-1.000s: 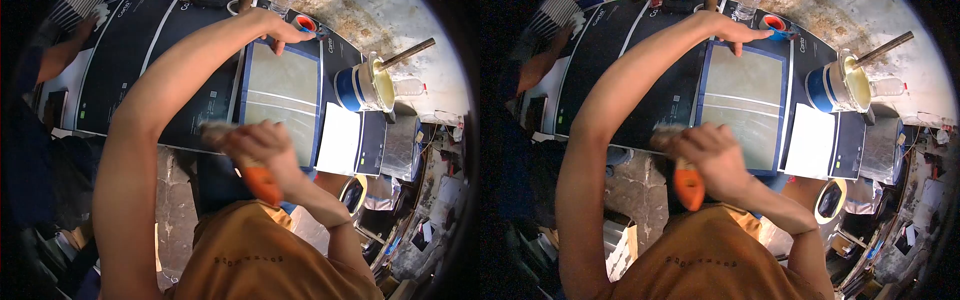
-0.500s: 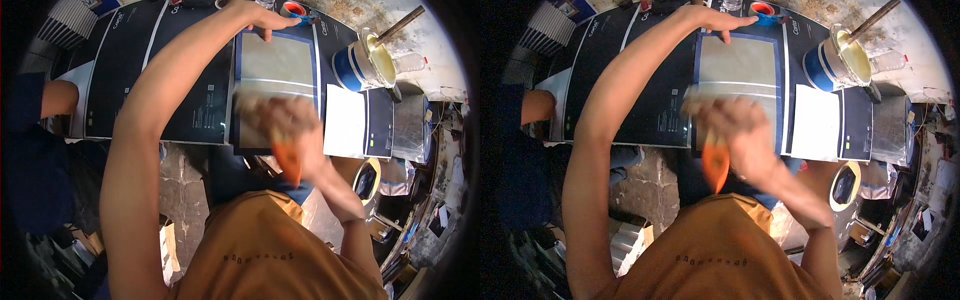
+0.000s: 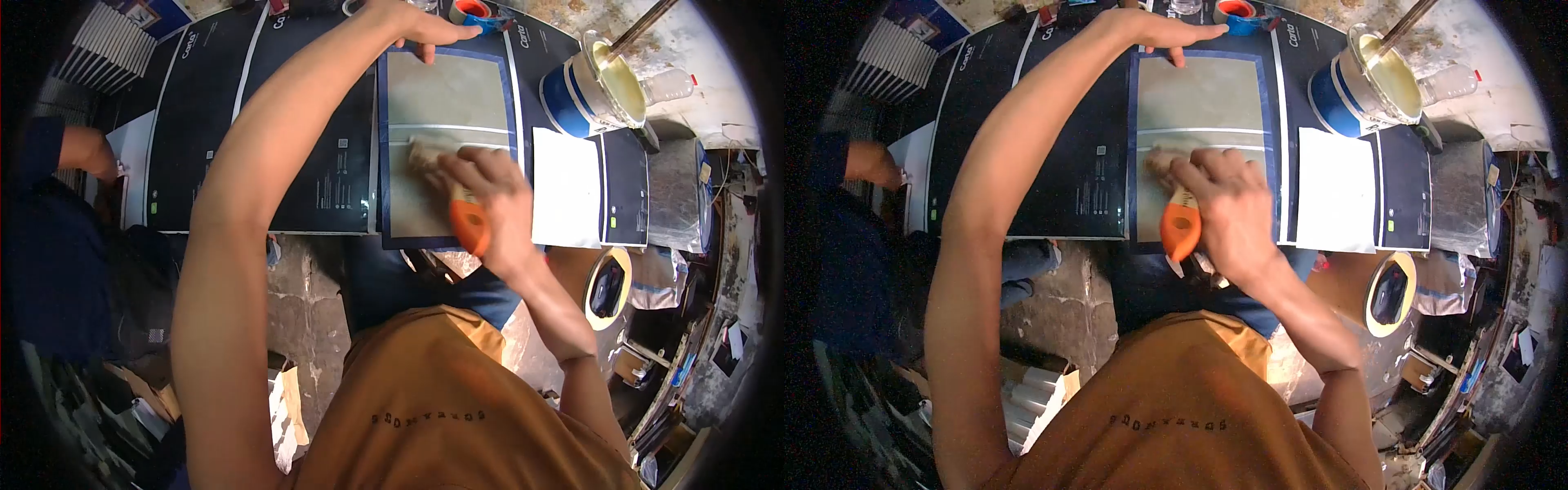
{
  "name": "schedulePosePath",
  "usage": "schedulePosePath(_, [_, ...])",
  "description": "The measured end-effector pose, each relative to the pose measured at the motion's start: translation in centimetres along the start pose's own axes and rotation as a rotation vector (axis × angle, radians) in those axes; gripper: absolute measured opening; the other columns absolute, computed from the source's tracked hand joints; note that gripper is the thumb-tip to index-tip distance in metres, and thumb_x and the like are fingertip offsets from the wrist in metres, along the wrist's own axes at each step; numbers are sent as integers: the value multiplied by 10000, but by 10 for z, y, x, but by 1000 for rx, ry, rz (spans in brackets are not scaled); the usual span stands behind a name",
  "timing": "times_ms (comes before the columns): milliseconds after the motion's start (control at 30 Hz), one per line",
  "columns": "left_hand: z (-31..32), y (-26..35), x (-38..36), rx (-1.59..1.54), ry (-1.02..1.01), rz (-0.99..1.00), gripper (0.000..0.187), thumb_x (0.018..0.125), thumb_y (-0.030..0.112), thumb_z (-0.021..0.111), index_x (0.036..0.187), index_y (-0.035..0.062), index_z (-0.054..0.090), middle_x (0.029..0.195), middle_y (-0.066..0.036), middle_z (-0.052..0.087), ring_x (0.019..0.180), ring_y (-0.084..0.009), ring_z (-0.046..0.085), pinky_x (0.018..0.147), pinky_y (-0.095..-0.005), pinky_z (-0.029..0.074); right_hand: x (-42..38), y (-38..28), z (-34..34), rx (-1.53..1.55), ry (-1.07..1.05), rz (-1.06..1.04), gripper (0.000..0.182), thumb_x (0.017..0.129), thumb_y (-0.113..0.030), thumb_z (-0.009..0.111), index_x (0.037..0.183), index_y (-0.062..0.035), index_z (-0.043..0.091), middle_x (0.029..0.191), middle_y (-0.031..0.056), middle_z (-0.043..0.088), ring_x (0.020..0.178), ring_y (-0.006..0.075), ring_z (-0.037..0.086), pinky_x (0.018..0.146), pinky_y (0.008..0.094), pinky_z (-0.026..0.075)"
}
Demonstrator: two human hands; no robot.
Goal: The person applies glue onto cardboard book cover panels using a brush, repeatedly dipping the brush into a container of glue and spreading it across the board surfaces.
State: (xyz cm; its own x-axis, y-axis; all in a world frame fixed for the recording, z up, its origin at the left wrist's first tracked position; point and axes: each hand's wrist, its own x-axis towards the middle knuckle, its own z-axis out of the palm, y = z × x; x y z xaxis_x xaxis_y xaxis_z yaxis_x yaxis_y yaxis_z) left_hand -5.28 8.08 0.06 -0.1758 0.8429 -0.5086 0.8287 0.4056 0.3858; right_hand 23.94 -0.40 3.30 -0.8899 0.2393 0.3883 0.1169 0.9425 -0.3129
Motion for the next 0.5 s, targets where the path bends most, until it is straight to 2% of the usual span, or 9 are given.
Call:
schedulePosePath(33, [1,-7,7,-21,5,50,1080,756,939,211,1541,208,342,1362,-168,591,1313,-432,448,1031,-574,333,-10,-2,12,-23,-31,-45,349,739,-130,646,1084,-87,677,1022,81,611,889,255,582,722,382,452])
schedulePosePath(100, [1,-12,14,46,30,1,1054,750,941,218,1533,249,358,1352,-159,601,1295,-421,470,1000,-589,350,-34,-28,23,34,-99,-103,346,736,-116,618,1076,-78,668,990,69,594,892,247,575,758,396,469])
schedulePosePath(133, [3,-10,8,75,37,-22,1042,747,942,222,1529,270,366,1347,-154,606,1285,-416,481,985,-596,359,-46,-37,20,53,-98,-228,341,723,-128,629,1057,-75,670,974,57,589,887,225,567,726,380,453])
schedulePosePath(200, [-1,0,-7,-4,-80,-48,1068,781,913,179,1496,144,374,1425,-176,488,1357,-380,380,1060,-546,282,-58,-56,-5,112,-274,-277,333,754,-131,698,1085,-104,684,1031,54,616,837,205,587,670,338,416])
schedulePosePath(300, [-19,21,-38,-121,-252,-78,1135,832,869,114,1445,-46,386,1543,-208,312,1464,-325,229,1173,-470,166,-45,-46,-30,110,-233,-247,320,751,-155,703,1066,-102,681,1032,51,618,806,203,568,658,342,398])
schedulePosePath(333, [-20,22,-41,-161,-309,-94,1163,849,854,92,1429,-109,390,1582,-219,253,1500,-307,179,1210,-445,128,-37,-40,-29,88,-144,-185,343,739,-159,700,1074,-90,668,1014,52,616,815,209,569,666,353,397])
schedulePosePath(400, [-17,23,-36,-144,-271,-120,1150,849,855,99,1434,-88,400,1575,-215,274,1492,-315,203,1205,-450,154,-26,-34,-29,-24,-172,-87,368,735,-154,647,1092,-65,650,972,56,595,876,203,562,706,355,411])
schedulePosePath(467, [-23,28,-51,-98,-273,-93,1137,849,856,103,1444,-67,399,1576,-212,272,1490,-319,209,1201,-457,166,-46,-31,-8,31,-286,-164,421,698,-151,690,1109,-77,643,1006,66,601,863,219,567,676,362,405])
schedulePosePath(500, [-20,26,-39,-86,-280,-175,1120,847,858,107,1462,-33,394,1579,-214,264,1487,-320,219,1196,-462,179,-55,-45,-9,-13,-253,-230,417,696,-150,692,1104,-83,645,1016,71,595,868,208,568,677,360,401])
